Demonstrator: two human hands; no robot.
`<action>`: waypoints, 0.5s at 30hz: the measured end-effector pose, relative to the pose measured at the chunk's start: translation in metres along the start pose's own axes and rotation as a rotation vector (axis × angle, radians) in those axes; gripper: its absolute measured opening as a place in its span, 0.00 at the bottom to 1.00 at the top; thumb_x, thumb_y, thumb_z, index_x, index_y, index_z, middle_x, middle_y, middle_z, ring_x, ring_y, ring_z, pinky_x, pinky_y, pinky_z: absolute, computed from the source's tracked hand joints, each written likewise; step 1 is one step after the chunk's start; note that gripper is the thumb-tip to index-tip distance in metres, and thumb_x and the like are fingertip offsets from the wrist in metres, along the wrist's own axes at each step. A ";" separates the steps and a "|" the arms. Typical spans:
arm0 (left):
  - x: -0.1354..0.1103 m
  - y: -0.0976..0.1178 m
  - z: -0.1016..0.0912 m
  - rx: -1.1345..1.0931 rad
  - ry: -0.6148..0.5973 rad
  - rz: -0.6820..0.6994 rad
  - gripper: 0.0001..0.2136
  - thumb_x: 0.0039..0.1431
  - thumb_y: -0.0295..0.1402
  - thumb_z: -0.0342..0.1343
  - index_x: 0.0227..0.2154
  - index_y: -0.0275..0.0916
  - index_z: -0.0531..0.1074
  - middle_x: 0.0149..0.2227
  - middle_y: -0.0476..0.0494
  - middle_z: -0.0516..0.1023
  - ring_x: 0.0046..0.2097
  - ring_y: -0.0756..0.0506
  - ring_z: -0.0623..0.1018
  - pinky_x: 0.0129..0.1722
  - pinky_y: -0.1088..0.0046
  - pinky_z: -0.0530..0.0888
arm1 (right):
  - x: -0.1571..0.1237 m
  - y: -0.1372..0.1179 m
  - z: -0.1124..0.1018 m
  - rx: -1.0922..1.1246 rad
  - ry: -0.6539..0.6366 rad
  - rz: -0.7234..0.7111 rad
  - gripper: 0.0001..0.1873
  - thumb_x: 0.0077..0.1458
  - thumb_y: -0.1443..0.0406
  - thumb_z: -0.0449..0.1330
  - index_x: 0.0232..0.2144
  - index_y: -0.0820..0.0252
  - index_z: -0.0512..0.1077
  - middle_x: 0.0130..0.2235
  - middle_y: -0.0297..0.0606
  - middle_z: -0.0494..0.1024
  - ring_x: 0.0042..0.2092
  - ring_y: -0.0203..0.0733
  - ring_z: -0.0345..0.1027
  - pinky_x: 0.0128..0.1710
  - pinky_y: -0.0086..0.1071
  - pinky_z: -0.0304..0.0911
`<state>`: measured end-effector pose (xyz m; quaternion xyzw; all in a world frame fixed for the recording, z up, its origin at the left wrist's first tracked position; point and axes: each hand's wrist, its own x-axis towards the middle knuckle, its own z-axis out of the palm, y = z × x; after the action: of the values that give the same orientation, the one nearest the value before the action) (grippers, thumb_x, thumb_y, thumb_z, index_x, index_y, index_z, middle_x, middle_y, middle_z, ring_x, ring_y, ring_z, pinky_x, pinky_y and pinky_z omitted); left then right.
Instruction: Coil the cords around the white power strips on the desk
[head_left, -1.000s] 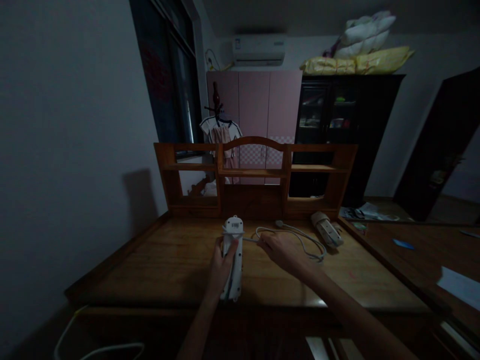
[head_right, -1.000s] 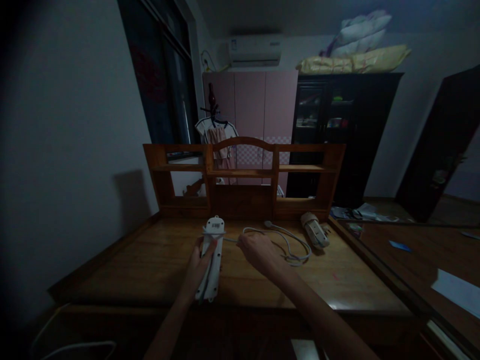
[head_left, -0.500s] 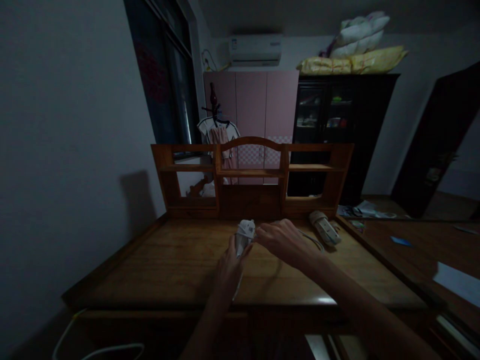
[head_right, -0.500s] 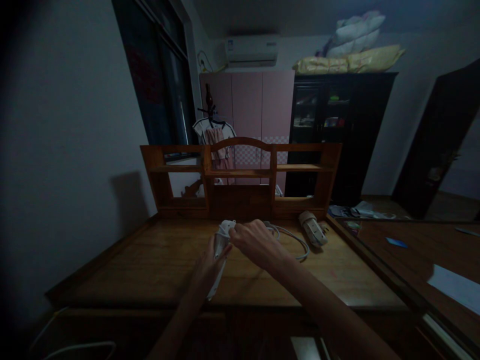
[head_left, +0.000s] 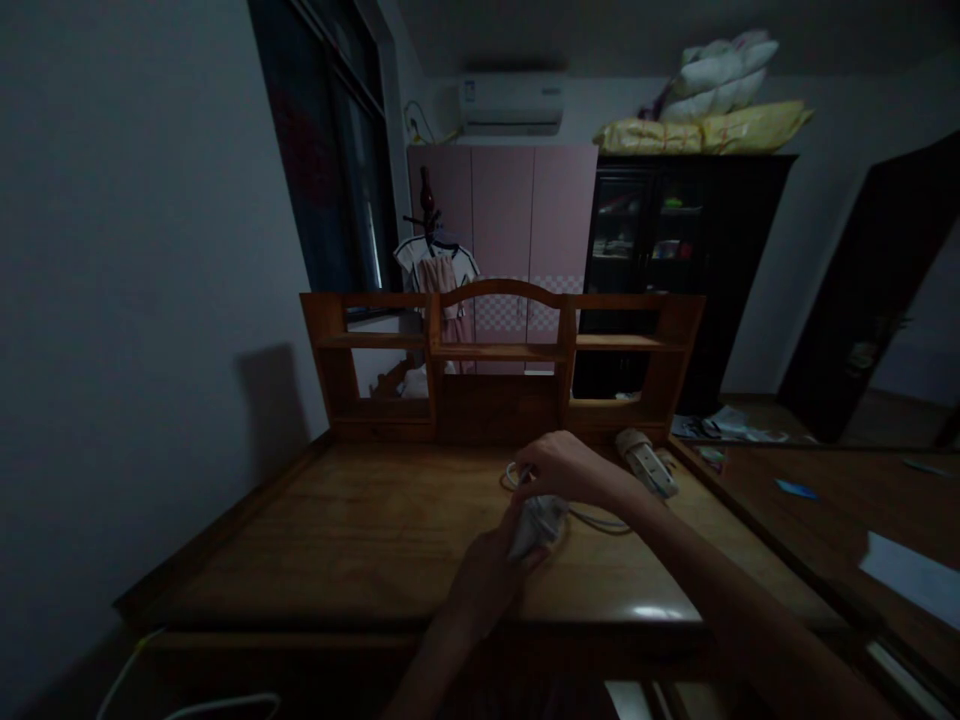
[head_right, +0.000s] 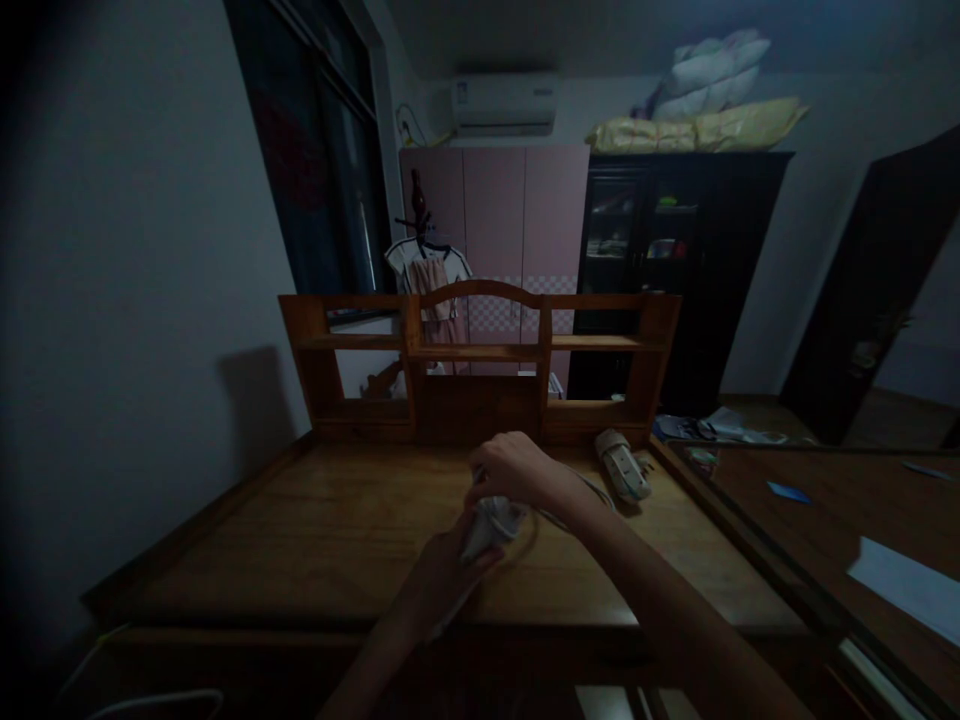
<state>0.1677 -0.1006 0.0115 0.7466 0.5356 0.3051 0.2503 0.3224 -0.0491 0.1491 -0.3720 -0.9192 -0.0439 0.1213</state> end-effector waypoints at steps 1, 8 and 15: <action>0.001 0.000 -0.002 -0.041 -0.019 -0.003 0.32 0.55 0.51 0.51 0.60 0.43 0.56 0.40 0.40 0.79 0.40 0.39 0.78 0.34 0.72 0.68 | 0.002 0.009 0.005 0.083 -0.004 0.023 0.20 0.45 0.48 0.65 0.29 0.59 0.77 0.27 0.34 0.77 0.30 0.35 0.68 0.26 0.26 0.47; 0.013 0.006 -0.007 -0.174 0.005 -0.005 0.24 0.53 0.46 0.54 0.51 0.43 0.65 0.40 0.43 0.79 0.40 0.41 0.78 0.36 0.74 0.68 | 0.008 0.039 0.038 0.419 0.044 0.164 0.24 0.41 0.47 0.65 0.27 0.63 0.78 0.23 0.32 0.74 0.26 0.32 0.63 0.24 0.24 0.50; 0.015 0.006 -0.005 -0.202 -0.018 0.014 0.23 0.53 0.44 0.55 0.52 0.42 0.66 0.39 0.44 0.79 0.39 0.42 0.78 0.35 0.73 0.69 | 0.006 0.031 0.048 0.326 0.099 0.140 0.23 0.41 0.46 0.66 0.28 0.60 0.78 0.25 0.33 0.75 0.27 0.33 0.64 0.25 0.24 0.50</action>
<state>0.1713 -0.0883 0.0224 0.7239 0.4946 0.3528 0.3269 0.3306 -0.0147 0.1041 -0.4081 -0.8788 0.0959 0.2280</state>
